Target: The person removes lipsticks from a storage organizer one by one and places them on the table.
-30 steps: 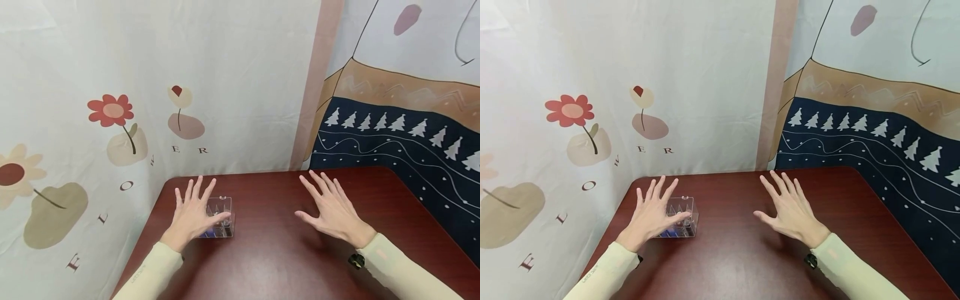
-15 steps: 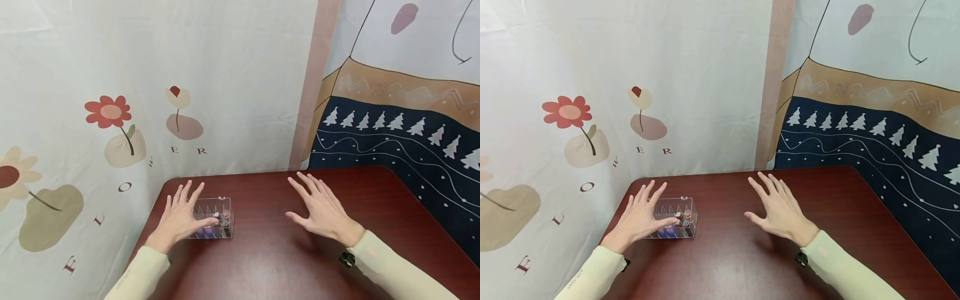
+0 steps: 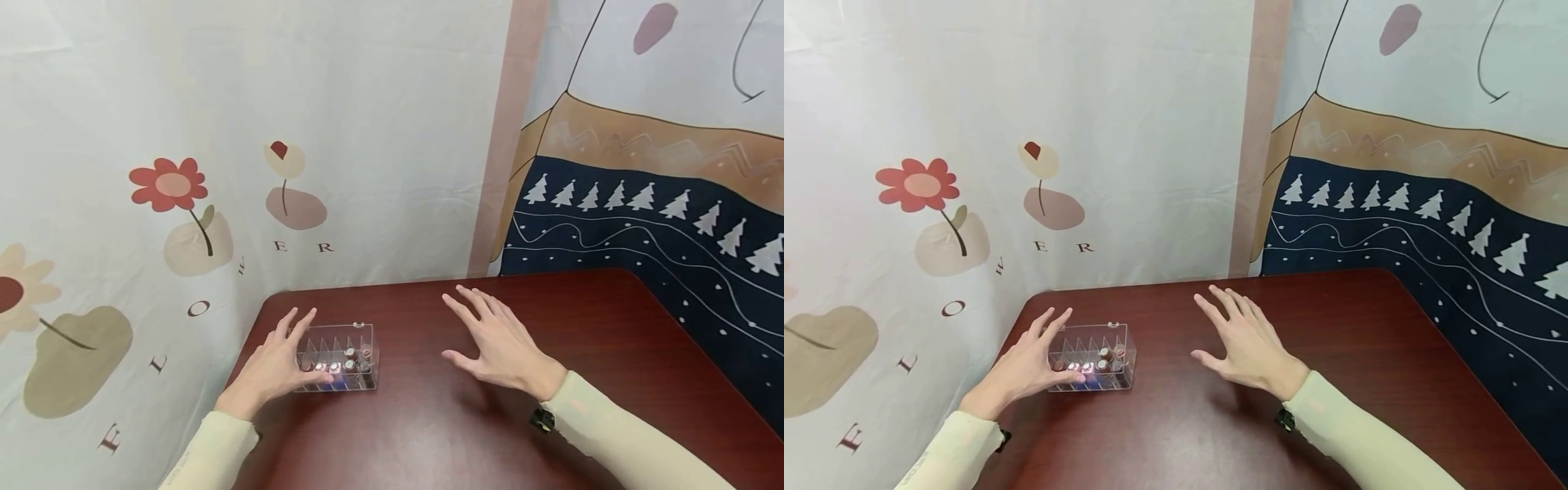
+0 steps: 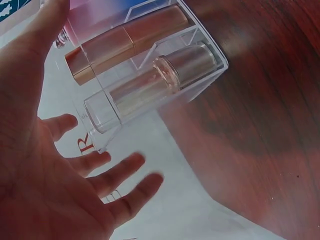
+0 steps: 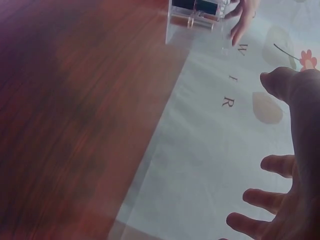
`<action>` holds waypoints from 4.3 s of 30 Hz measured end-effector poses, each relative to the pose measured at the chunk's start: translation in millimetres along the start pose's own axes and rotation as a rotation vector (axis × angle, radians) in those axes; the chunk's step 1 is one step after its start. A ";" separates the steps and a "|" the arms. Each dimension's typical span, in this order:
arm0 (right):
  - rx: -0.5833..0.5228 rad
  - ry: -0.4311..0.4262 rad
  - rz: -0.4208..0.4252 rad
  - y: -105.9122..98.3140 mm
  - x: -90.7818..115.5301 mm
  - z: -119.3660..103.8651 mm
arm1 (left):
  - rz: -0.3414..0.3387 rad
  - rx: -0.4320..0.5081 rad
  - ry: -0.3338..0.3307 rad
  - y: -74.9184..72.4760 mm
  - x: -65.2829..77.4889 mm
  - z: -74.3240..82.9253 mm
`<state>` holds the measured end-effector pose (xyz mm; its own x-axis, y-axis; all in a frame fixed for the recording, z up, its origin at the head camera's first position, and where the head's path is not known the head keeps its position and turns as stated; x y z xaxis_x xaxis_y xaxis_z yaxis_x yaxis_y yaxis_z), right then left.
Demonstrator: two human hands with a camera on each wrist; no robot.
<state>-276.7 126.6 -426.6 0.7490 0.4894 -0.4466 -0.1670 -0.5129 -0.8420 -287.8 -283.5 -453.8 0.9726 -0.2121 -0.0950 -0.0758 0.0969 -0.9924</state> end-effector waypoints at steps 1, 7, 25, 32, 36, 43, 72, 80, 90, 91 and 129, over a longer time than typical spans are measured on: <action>-0.001 -0.008 0.000 1.7 -1.4 -1.9 | -0.008 0.007 -0.001 0.4 0.3 -0.5; -0.009 -0.039 -0.020 11.6 -9.6 -13.0 | -0.018 0.048 0.012 2.0 -0.9 -0.4; -0.124 -0.077 -0.135 50.3 -31.0 -43.1 | 0.017 0.060 0.044 5.2 -2.4 13.6; -0.196 -0.055 -0.220 72.6 -35.0 -55.9 | -0.004 0.061 0.035 9.9 0.2 15.2; -0.209 -0.063 -0.241 79.6 -36.7 -60.5 | 0.003 0.061 0.038 10.7 -0.8 20.7; -0.214 -0.060 -0.243 84.9 -38.2 -59.6 | -0.010 0.056 0.047 13.7 -6.8 35.8; -0.118 -0.003 -0.153 60.0 -18.0 -9.7 | -0.019 0.088 0.127 23.7 -36.2 109.0; -0.143 0.029 -0.159 47.5 -7.9 7.7 | -0.038 0.186 0.153 23.2 -39.6 121.1; -0.158 0.061 -0.151 28.7 6.7 30.1 | 0.006 0.220 0.241 24.5 -40.6 130.4; -0.159 0.063 -0.151 26.9 7.7 31.5 | 0.011 0.218 0.260 24.0 -41.5 133.4; -0.229 0.139 -0.213 -7.0 23.3 69.9 | -0.004 0.246 0.363 35.7 -58.6 183.3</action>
<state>-302.8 190.9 -452.3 0.8343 0.5099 -0.2095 0.1387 -0.5621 -0.8153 -307.2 -89.4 -469.3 0.8292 -0.5368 -0.1559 0.0254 0.3148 -0.9488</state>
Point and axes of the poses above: each hand's wrist, its own x-axis away from the middle knuckle, its own y-axis out of the palm, z = x × y, the point moved 7 cm from there along -x, towards the middle knuckle, and after that the axes turned 11 degrees about -x, right-handed, at the moved point
